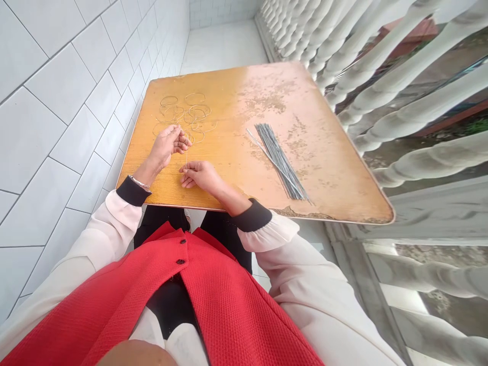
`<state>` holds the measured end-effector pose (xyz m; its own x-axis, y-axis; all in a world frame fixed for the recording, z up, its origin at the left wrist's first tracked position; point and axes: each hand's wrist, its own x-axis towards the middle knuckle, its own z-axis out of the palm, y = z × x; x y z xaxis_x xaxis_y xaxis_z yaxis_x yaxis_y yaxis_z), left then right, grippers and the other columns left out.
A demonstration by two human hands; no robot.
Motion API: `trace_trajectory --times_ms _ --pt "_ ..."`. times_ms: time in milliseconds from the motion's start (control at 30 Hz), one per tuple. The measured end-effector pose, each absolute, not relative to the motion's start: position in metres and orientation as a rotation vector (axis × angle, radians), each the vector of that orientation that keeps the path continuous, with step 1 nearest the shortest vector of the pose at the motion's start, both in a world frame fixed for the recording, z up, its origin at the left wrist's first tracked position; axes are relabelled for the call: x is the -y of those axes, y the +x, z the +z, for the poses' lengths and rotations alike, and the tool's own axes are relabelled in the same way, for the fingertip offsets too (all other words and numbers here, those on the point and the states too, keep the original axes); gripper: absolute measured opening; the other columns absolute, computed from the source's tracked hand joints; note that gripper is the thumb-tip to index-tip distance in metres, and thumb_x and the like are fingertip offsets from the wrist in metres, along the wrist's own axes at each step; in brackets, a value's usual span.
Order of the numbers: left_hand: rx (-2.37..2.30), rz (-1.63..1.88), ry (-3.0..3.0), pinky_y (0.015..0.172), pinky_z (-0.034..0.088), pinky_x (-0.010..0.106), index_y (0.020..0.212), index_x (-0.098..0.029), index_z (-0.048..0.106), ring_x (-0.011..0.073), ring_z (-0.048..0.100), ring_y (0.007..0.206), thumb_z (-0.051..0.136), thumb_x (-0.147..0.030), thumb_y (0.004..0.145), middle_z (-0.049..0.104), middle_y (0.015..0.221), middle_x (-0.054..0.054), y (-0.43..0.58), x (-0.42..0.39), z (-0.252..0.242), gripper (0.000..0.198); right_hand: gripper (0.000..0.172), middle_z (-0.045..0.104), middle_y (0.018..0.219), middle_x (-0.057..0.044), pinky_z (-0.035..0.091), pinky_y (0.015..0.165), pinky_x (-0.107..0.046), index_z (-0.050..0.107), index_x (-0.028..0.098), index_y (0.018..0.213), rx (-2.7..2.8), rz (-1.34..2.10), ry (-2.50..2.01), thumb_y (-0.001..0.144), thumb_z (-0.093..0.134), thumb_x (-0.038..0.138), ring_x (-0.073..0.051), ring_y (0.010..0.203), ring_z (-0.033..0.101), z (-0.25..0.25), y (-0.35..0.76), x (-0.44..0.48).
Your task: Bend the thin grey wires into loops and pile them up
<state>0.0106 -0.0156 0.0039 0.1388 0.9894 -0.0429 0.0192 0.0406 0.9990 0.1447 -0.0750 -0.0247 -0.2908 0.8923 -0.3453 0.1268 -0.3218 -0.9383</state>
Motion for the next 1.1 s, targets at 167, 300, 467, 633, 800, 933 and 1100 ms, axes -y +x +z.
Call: trace_trajectory --times_ms 167,300,467,633,800,933,1100 --pt "-1.272 0.893 1.337 0.057 0.040 0.016 0.074 -0.017 0.052 0.0032 0.056 0.057 0.047 -0.027 0.105 0.064 0.069 -0.001 0.006 0.014 0.002 0.033 0.027 0.059 0.051 0.001 0.041 0.049 -0.023 0.065 0.014 0.070 1.827 1.317 -1.577 0.097 0.061 0.018 -0.009 0.043 0.052 -0.025 0.165 0.080" --pt "-1.366 0.820 1.481 0.064 0.040 0.019 0.064 -0.015 0.055 0.0048 0.052 0.060 0.056 -0.020 0.099 0.061 0.067 0.000 0.005 0.007 -0.010 0.035 0.026 0.065 0.061 0.000 0.042 0.056 -0.026 0.069 0.015 0.072 2.121 1.021 -1.647 0.095 0.060 0.024 -0.009 0.044 0.053 -0.021 0.178 0.086" --pt "-1.455 0.755 1.701 0.075 0.042 0.027 0.066 -0.015 0.065 0.0114 0.057 0.069 0.062 -0.024 0.093 0.069 0.073 0.004 0.003 -0.005 -0.033 0.029 0.016 0.070 0.066 -0.003 0.045 0.059 -0.028 0.076 0.014 0.086 2.148 0.969 -1.699 0.089 0.063 0.022 -0.013 0.052 0.059 -0.021 0.181 0.096" --pt "-1.536 0.694 1.916 0.073 0.039 0.028 0.068 -0.018 0.068 0.0129 0.051 0.066 0.067 -0.029 0.090 0.063 0.069 0.000 0.003 -0.008 -0.041 0.024 0.013 0.071 0.066 -0.003 0.044 0.061 -0.030 0.077 0.017 0.081 2.096 0.924 -1.663 0.086 0.067 0.023 -0.016 0.057 0.060 -0.031 0.187 0.102" --pt "-1.517 0.810 2.030 0.085 0.044 0.029 0.081 -0.019 0.074 0.0157 0.059 0.080 0.067 -0.027 0.091 0.068 0.082 0.004 -0.001 -0.005 -0.033 0.014 0.011 0.072 0.068 -0.003 0.045 0.060 -0.029 0.076 0.018 0.080 2.030 1.010 -1.600 0.083 0.066 0.021 -0.016 0.058 0.060 -0.037 0.196 0.103" --pt "-1.516 0.872 2.141 0.092 0.048 0.031 0.092 -0.019 0.076 0.0172 0.064 0.091 0.059 -0.022 0.094 0.072 0.094 0.006 -0.013 0.005 -0.023 0.017 0.020 0.077 0.087 -0.009 0.051 0.070 -0.032 0.081 0.017 0.091 2.091 0.842 -1.493 0.086 0.062 0.019 -0.020 0.073 0.068 -0.041 0.202 0.112" --pt "-1.331 0.681 2.355 0.105 0.049 0.035 0.107 -0.017 0.074 0.0202 0.066 0.113 0.051 -0.013 0.093 0.074 0.118 0.008 -0.023 0.025 -0.027 0.027 0.034 0.073 0.104 -0.015 0.053 0.079 -0.037 0.081 0.015 0.110 2.354 0.432 -1.258 0.097 0.052 0.025 -0.025 0.087 0.069 -0.048 0.200 0.131"
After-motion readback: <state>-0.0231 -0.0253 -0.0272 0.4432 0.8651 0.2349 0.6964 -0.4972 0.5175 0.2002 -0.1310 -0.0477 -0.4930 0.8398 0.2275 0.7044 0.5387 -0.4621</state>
